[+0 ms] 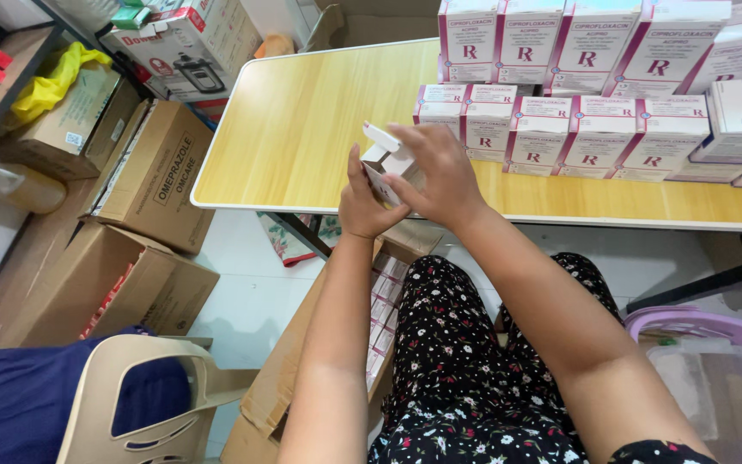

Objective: The person sits on the floor and repeatedly takes small white boxes from a large cardboard carton. They open each box to reveal a blister pack, then place the box on a nearby table, stacking them in rows.

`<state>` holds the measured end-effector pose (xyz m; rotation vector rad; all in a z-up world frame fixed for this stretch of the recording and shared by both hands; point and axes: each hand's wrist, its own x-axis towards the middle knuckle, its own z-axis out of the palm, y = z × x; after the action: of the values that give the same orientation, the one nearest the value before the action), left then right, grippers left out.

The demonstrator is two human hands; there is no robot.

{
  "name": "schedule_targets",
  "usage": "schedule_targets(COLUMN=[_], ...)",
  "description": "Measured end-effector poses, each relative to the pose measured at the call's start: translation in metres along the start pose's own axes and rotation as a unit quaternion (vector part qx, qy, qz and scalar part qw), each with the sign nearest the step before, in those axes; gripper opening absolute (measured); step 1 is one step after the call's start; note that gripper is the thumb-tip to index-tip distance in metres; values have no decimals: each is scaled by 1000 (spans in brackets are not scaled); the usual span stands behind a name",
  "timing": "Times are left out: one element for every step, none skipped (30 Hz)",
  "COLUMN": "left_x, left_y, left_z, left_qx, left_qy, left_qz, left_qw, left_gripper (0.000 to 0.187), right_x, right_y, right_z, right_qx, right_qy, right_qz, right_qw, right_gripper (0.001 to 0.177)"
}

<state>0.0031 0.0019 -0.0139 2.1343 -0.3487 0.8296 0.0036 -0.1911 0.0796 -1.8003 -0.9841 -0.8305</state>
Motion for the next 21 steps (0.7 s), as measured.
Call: schedule_targets(left_x=[0,0,0,1,1,0,0,-1,-2,-3,-5,-4,-3,-3,-2,-2,-3,-4,-5,-4,-4], left_y=[1,2,2,2,2,1,-1,-2,-4,-7,-8,-10,-12,-13,-13,-13,-13,-13,-12,-12,-12], left_z=[0,-1,-1,-1,-1,0,1,2,4,5,6,7,8,8,9,9,10,10,10,10,10], left_qx=[17,21,25,28,28,28,27,22,17,12,29,46,63,56,48,41,43,45,47,50,52], left_qy=[-10,-3,4,11,15,20,25,27,29,30,36,43,49,50,50,50,55,60,65,66,67], left_qz=[-38,-27,-17,-5,14,32,51,49,48,45,53,63,73,72,71,70,73,75,78,81,85], left_qw=[999,999,1000,1000,999,999,998,998,998,998,998,996,994,995,995,995,995,994,994,993,993], left_gripper=[130,130,131,131,129,128,126,125,123,121,116,112,107,108,109,110,109,109,108,107,107], right_x=[5,9,11,13,13,10,8,5,2,-1,-4,-4,-4,-2,-1,0,1,1,1,1,1], right_y=[-3,-5,-7,-8,-10,-11,-11,-12,-12,-13,-14,-15,-15,-15,-14,-14,-12,-12,-12,-12,-12], right_z=[2,4,7,9,11,12,13,13,14,15,17,18,20,21,21,22,21,21,21,20,19], right_qx=[-47,-60,-73,-87,-91,-96,-101,-90,-80,-69,-76,-84,-92,-68,-43,-18,-3,12,28,18,9], right_qy=[-13,-25,-37,-49,-45,-42,-39,-36,-34,-32,-35,-38,-41,-36,-31,-26,-29,-33,-36,-34,-32], right_qz=[11,5,0,-6,-13,-20,-27,-27,-27,-25,-22,-20,-18,5,29,53,66,79,92,78,65], right_qw=[999,998,997,995,995,994,994,995,996,997,996,996,995,997,998,998,997,996,995,996,997], right_gripper=[49,43,37,31,31,30,30,30,31,31,32,32,32,30,28,27,22,18,14,14,14])
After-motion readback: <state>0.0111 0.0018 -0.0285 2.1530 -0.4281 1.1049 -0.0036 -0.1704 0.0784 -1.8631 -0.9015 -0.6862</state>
